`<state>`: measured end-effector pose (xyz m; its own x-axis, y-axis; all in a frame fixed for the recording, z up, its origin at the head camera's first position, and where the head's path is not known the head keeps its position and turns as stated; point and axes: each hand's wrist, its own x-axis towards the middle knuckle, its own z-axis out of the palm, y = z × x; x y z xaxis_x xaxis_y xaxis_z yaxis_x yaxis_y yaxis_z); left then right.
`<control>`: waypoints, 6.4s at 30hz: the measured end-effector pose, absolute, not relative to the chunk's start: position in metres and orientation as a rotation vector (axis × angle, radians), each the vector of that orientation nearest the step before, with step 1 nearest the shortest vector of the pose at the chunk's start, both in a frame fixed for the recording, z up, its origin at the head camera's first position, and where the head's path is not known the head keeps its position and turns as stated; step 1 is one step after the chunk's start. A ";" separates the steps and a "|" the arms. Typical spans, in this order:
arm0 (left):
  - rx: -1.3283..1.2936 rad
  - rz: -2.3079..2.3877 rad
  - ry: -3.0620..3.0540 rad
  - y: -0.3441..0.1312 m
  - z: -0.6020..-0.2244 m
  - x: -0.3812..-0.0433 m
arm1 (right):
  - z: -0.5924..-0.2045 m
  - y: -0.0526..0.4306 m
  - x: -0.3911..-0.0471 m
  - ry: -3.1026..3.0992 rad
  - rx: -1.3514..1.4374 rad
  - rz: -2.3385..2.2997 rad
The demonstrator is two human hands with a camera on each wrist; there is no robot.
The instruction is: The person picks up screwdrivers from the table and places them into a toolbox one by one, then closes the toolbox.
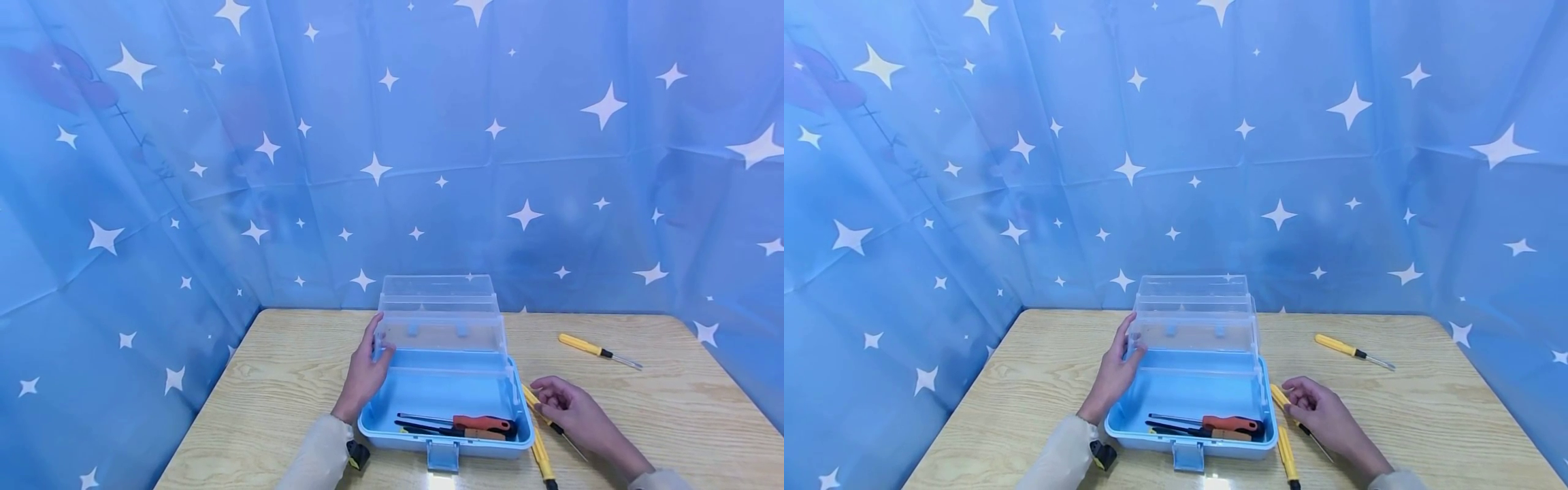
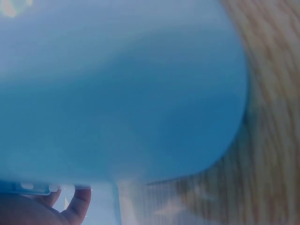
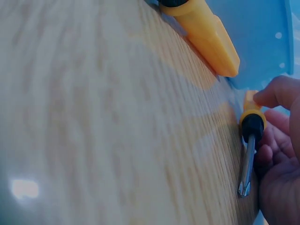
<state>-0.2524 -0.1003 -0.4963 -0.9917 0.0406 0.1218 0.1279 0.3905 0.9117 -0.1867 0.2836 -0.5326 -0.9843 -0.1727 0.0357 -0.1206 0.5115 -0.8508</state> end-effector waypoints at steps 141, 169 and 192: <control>-0.193 -1.679 -2.549 -0.103 -0.497 -0.253 | -0.430 0.260 -0.226 2.752 -0.385 -1.456; -0.169 -1.703 -2.538 -0.102 -0.498 -0.254 | -0.398 0.242 -0.251 2.738 -0.639 -1.389; -0.155 -1.700 -2.548 -0.102 -0.500 -0.256 | -0.383 0.212 -0.286 2.740 -0.752 -1.288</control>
<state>-0.2563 -0.1024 -0.4998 -0.9921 0.0426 0.1178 0.1251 0.3812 0.9160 -0.2856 0.2122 -0.3830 -0.8834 -0.4328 0.1797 -0.4145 0.5428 -0.7304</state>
